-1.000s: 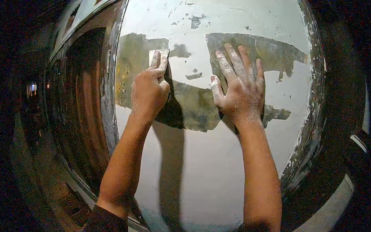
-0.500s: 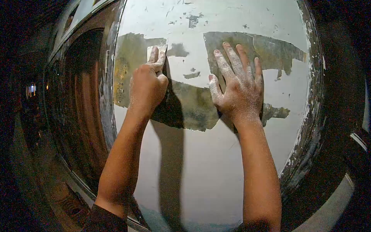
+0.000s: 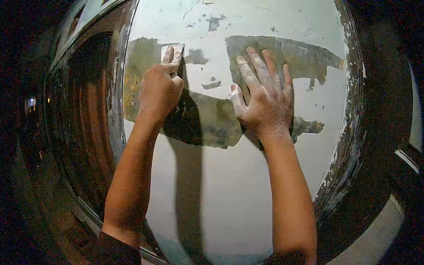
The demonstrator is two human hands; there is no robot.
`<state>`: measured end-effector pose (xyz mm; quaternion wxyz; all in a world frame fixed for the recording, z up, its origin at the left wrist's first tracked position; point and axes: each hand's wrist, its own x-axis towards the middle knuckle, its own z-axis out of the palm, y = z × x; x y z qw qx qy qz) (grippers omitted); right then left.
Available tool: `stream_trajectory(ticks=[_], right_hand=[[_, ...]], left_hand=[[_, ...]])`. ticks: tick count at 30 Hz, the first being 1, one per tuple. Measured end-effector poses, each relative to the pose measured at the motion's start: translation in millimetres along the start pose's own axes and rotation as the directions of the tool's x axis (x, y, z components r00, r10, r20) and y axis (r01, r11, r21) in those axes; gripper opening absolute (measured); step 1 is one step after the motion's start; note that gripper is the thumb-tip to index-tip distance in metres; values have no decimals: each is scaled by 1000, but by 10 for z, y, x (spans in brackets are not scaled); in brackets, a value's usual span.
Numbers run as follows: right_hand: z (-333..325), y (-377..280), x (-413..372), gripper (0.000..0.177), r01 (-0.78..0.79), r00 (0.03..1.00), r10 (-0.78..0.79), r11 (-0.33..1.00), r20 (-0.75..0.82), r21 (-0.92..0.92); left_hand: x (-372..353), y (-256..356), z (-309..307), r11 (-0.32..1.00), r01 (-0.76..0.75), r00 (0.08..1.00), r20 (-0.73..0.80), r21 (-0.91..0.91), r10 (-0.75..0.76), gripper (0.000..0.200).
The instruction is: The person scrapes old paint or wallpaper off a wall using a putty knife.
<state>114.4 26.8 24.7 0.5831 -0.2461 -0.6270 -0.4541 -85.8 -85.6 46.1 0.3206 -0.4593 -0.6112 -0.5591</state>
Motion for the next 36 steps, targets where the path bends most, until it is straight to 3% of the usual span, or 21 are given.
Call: stream_trajectory(ticks=[4,6,7,12,14,19,26,28,32,34,36], right_hand=[[-11,-21,-7,57,-15,1000,16,1000,21,-5],[-22,-15,3,56,-12,1000,13,1000,19,-7],[-11,-12,-1,55,-14,1000,14,1000,28,-5],[3,-9,9,54,-17,1000,17,1000,10,3],[-14,-11,10,55,-3,1000,3,1000,-5,1],[3,-7,-3,55,-9,1000,9,1000,-8,-13],[4,-4,5,56,-5,1000,5,1000,4,-14],[-15,-17,-2,56,-26,999,27,1000,31,-11],[-5,-5,4,56,-6,1000,6,1000,14,-21],[12,1,-1,57,-4,1000,4,1000,10,-24],[-22,-21,-4,57,-12,1000,12,1000,8,-14]], left_hand=[[-7,-76,19,996,-57,998,8,-69,58,36],[24,-230,158,984,-165,985,-70,-65,160,41],[-45,-264,194,943,-328,925,-223,-65,306,46],[-568,-435,269,943,-293,955,-102,-158,279,66],[-750,-534,323,950,-240,971,-70,-201,231,66],[-1017,-641,356,951,-267,963,-59,-154,261,68],[-931,-508,297,976,-217,976,-32,-19,216,59],[-892,-482,269,985,-175,984,27,-11,175,59],[-850,-422,256,975,-214,976,-55,-56,211,59],[-817,-315,151,993,-116,991,58,-31,118,58],[-763,-341,180,990,-132,990,44,-42,134,58]])
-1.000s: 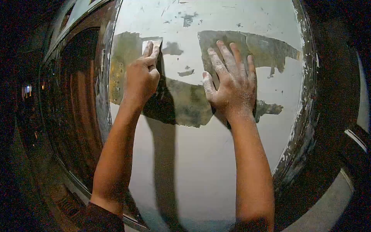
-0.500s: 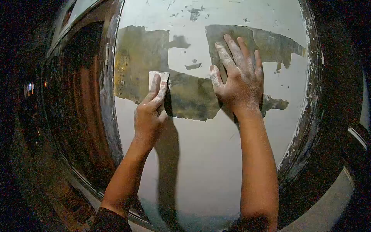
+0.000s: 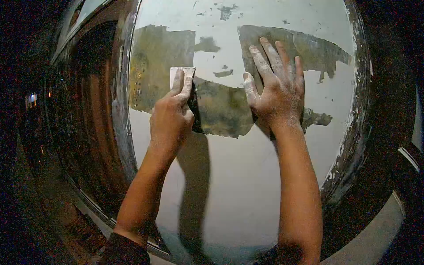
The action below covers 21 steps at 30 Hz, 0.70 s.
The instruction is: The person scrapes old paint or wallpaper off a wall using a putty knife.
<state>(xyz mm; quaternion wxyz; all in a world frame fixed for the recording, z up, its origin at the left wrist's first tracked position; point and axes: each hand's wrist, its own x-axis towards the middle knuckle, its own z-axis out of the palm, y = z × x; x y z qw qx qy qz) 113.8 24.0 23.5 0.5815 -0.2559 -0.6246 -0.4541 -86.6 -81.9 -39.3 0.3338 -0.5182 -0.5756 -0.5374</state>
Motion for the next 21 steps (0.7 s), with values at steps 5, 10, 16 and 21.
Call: stream_trajectory(ticks=[5,10,16,21], right_hand=[[17,10,3,57,8,1000,-8,1000,10,-6],[19,12,0,56,7,1000,-7,1000,2,-4],[38,13,-4,55,7,1000,-7,1000,-9,-5],[46,29,5,56,19,1000,-19,1000,-15,-24]], left_hand=[[77,-26,64,996,-64,994,-88,57,69,62],[136,45,15,995,10,1000,-2,99,-9,61],[228,31,-5,994,1,1000,-5,109,0,42],[343,147,-91,991,55,997,47,123,-61,49]])
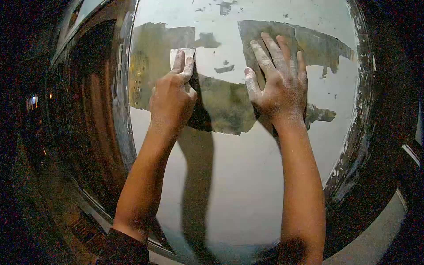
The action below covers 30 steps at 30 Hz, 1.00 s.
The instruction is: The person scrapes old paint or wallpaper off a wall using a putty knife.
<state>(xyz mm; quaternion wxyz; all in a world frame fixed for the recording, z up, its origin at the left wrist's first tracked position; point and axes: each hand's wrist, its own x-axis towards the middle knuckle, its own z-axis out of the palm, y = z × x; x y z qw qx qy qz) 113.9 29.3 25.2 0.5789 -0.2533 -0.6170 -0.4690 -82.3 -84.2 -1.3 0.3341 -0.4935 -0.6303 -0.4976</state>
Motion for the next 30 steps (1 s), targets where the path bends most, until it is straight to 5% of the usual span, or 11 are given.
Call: stream_trajectory(ticks=[3,5,10,11,17,29,30], right_hand=[[5,3,-5,56,4,1000,-4,1000,-10,4],[-20,-10,-1,55,0,1000,0,1000,-4,13],[1,2,-1,56,-4,1000,6,998,-29,57],[2,-1,1,56,4,999,-2,999,-44,54],[29,16,-11,55,18,999,-18,1000,-51,3],[4,6,-5,56,17,999,-15,999,-39,31],[10,6,-4,56,20,999,-18,999,-44,32]], left_hand=[[35,31,-33,996,76,994,73,40,-79,53],[27,-81,74,999,-51,996,-72,-18,50,58],[-179,-137,87,990,-137,978,-164,-27,131,61],[-249,-164,98,993,-75,995,-73,-88,68,60],[-628,-191,179,980,-117,991,-87,-160,104,59],[-376,-125,153,997,-61,996,-66,-52,58,57],[-344,-116,146,995,-80,992,-104,-67,73,37]])
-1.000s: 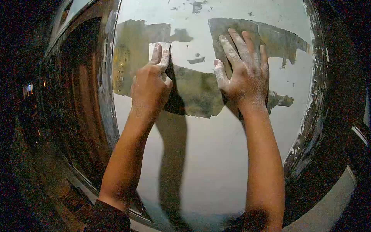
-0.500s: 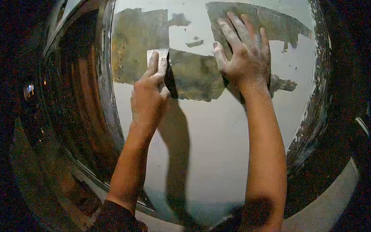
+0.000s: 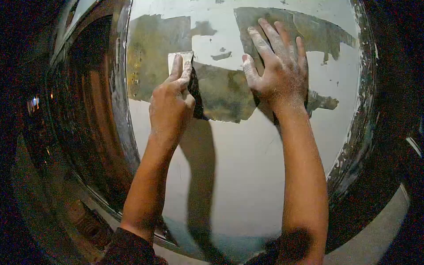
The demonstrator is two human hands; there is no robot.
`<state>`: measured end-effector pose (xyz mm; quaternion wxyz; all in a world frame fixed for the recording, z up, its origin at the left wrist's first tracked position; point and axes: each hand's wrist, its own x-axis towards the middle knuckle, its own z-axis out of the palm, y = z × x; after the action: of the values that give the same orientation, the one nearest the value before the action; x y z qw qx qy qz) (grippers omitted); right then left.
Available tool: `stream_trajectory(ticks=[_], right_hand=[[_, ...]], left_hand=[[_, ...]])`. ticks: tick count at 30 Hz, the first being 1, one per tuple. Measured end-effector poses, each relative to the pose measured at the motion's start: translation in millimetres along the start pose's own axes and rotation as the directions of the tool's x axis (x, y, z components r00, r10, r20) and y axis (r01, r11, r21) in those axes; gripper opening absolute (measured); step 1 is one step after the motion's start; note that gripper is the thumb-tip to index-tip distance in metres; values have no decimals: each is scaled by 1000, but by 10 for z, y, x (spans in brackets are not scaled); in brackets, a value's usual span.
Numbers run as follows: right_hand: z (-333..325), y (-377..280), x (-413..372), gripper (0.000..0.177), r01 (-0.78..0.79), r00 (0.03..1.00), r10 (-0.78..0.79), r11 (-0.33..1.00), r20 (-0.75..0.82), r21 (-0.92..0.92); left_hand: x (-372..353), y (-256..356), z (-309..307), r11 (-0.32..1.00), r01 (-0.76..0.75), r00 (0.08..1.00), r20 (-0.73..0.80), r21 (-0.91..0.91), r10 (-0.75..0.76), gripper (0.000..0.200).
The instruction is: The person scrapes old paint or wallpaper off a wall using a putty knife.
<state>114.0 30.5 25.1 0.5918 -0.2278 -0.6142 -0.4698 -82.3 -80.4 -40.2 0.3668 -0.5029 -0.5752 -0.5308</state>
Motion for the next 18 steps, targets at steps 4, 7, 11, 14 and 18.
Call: stream_trajectory(ticks=[4,7,11,14,18], right_hand=[[-11,-4,-1,56,-11,1000,11,1000,-2,7],[-18,-13,-5,56,-13,1000,13,1000,-2,27],[11,-1,-13,55,7,1000,-7,1000,-29,-5],[9,1,-5,54,13,999,-13,1000,-38,-3],[0,3,-2,56,14,1000,-14,1000,-22,-20]], left_hand=[[126,54,-48,994,91,992,82,53,-95,46],[144,88,-95,993,104,987,117,61,-110,51],[181,35,-32,996,83,993,85,41,-86,63],[226,45,-21,998,32,998,55,45,-35,64],[242,69,-27,1000,-2,999,-35,6,2,31]])
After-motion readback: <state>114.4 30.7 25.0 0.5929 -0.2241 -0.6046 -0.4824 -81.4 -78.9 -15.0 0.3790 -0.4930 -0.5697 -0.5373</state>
